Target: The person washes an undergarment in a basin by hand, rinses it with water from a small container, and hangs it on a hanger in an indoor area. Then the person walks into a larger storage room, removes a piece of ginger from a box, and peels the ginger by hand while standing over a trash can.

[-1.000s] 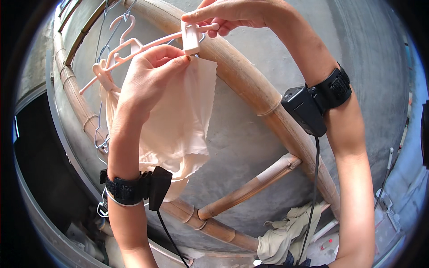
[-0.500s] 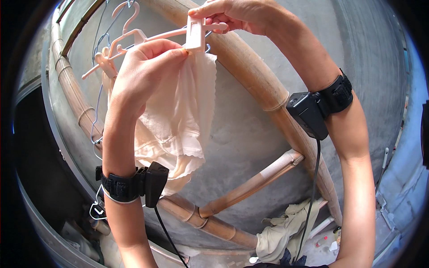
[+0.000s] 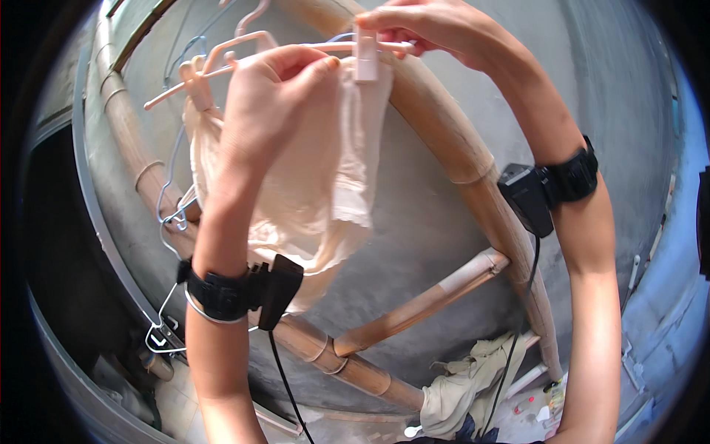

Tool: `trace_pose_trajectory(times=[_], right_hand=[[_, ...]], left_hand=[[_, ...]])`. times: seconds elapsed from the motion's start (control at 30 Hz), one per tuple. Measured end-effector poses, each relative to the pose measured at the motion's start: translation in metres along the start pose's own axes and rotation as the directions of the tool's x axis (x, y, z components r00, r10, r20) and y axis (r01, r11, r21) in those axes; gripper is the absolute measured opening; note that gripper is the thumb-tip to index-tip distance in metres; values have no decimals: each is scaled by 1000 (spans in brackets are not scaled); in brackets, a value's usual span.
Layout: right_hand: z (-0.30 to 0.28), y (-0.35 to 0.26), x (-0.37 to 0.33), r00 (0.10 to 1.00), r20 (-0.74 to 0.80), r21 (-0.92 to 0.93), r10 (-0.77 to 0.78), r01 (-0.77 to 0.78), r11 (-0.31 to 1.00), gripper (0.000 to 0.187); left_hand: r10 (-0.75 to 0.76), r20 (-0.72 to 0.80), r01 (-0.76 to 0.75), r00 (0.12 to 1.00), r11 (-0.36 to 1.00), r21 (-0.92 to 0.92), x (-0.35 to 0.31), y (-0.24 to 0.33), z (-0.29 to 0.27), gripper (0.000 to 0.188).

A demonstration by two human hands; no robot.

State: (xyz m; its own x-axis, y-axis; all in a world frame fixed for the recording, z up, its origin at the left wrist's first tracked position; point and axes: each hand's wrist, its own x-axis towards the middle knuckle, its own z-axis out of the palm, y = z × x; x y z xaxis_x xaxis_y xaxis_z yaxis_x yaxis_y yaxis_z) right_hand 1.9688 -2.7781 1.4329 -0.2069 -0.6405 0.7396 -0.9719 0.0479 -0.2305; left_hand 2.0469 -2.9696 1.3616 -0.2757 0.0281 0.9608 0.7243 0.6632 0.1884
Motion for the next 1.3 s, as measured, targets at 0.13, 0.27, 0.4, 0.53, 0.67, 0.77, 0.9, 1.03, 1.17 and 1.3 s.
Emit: trace_pose_trajectory(times=[0.13, 0.27, 0.4, 0.53, 0.67, 0.77, 0.9, 1.03, 1.17, 1.3], right_hand=[[-8, 6, -5, 989, -148, -266, -2, -38, 963, 28], [4, -9, 9, 867, -234, -696, -441, 167, 698, 26], [71, -89, 31, 873, -238, -308, -426, 348, 885, 24], [97, -100, 70, 908, 40, -232, -417, 415, 880, 33], [107, -114, 88, 964, 83, -277, -252, 265, 924, 34], [106, -136, 91, 984, 172, -305, -48, 100, 947, 34], [105, -139, 96, 960, 278, -145, 17, 24, 989, 33], [107, -134, 109, 953, 298, -39, 56, -47, 998, 31], [112, -137, 105, 965, 251, -55, 81, -70, 996, 34], [110, -132, 114, 964, 258, -76, 60, -42, 996, 35]], left_hand=[[258, -423, -201, 869, 964, 175, -22, -7, -25, 10], [101, -556, 51, 825, 967, 251, -43, -44, -98, 27], [-391, -130, 267, 911, 801, -535, -42, -59, -115, 40], [-337, -61, 217, 940, 723, -656, -37, -67, -121, 35], [-410, -129, 313, 903, 833, -455, -33, -60, -140, 26], [-415, -41, 350, 909, 812, -468, -33, -46, -155, 25], [-399, -14, 336, 917, 789, -515, -27, -43, -171, 23], [-393, -24, 288, 919, 713, -639, -19, -39, -164, 24], [-353, -50, 259, 934, 767, -587, -18, -33, -153, 18], [-354, -56, 268, 933, 792, -548, -18, -33, -147, 16]])
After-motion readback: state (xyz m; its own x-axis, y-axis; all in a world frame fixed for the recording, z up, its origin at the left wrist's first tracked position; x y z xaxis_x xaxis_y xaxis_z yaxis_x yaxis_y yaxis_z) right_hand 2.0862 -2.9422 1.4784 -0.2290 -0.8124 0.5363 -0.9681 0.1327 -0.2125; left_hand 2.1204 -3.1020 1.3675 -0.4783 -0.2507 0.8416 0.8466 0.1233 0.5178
